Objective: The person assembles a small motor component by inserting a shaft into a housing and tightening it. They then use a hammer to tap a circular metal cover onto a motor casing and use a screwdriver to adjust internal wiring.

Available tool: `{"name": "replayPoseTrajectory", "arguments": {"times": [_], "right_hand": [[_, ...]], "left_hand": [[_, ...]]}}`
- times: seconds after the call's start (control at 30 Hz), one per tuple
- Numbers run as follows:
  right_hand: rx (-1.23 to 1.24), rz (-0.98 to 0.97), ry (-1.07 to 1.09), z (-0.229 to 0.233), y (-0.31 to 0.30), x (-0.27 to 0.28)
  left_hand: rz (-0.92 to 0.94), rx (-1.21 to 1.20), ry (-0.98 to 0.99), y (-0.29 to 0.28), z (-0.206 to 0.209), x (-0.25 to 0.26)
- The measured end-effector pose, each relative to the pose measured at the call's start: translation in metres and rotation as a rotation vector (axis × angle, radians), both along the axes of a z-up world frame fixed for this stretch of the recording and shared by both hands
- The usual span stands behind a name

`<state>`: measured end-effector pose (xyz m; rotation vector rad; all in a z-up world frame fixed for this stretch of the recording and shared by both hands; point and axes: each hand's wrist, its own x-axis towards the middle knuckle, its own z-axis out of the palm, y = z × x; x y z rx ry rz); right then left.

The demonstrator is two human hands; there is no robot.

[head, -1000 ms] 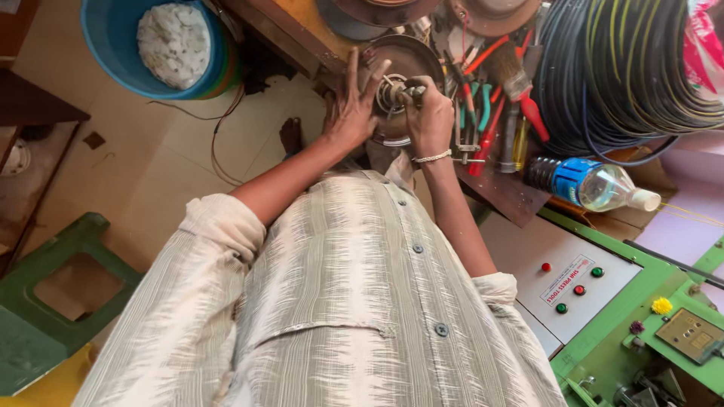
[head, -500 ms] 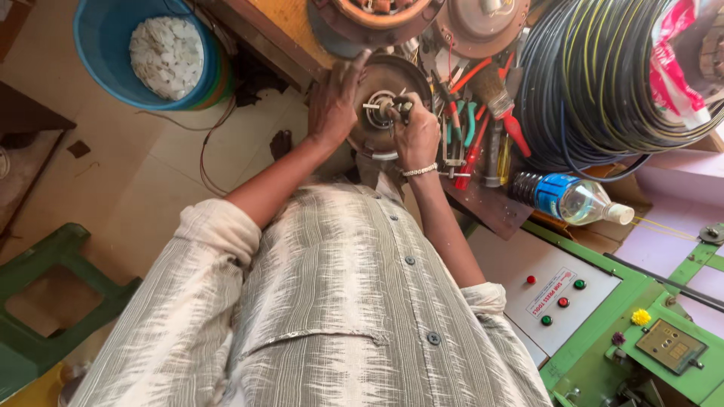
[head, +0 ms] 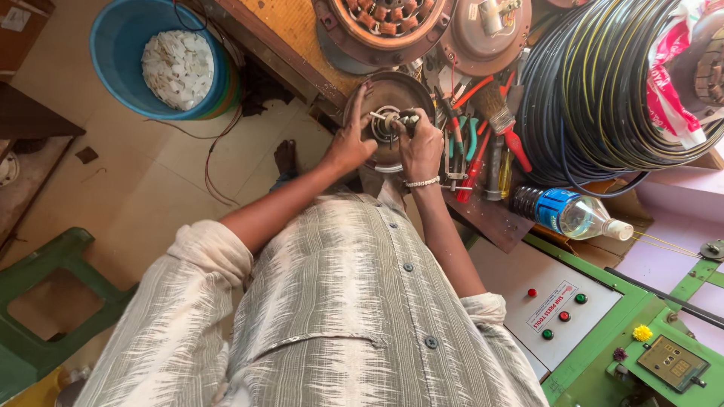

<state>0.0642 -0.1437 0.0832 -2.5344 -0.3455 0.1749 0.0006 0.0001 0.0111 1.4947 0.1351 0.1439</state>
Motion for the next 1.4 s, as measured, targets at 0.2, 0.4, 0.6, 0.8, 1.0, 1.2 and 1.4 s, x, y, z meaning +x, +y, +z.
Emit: {"name": "replayPoseTrajectory", "arguments": {"times": [0.2,0.4,0.6,0.8,1.0,1.2,1.4], "right_hand": [[0.008,0.075,-0.100,-0.014,0.003,0.002],[0.017,0.071,-0.165,-0.012,0.003,0.004],[0.049,0.023,-0.118,-0.008,0.005,-0.005],[0.095,0.060,-0.099,-0.007,0.003,-0.003],[0.091,0.076,-0.111,-0.009,-0.003,-0.006],[0.090,0.028,-0.031,-0.013,-0.002,0.002],[0.024,0.009,-0.008,-0.009,0.007,-0.002]], "left_hand": [[-0.264,0.576,0.503,0.008,0.034,0.006],[0.010,1.118,-0.019,-0.007,0.027,0.008],[0.152,1.024,-0.017,0.021,-0.010,0.011],[0.108,0.747,-0.160,0.027,-0.012,0.016],[-0.057,0.613,0.020,0.026,-0.030,0.045],[-0.002,0.534,-0.157,0.030,-0.026,0.030],[-0.152,0.826,0.160,0.019,-0.026,0.014]]}}
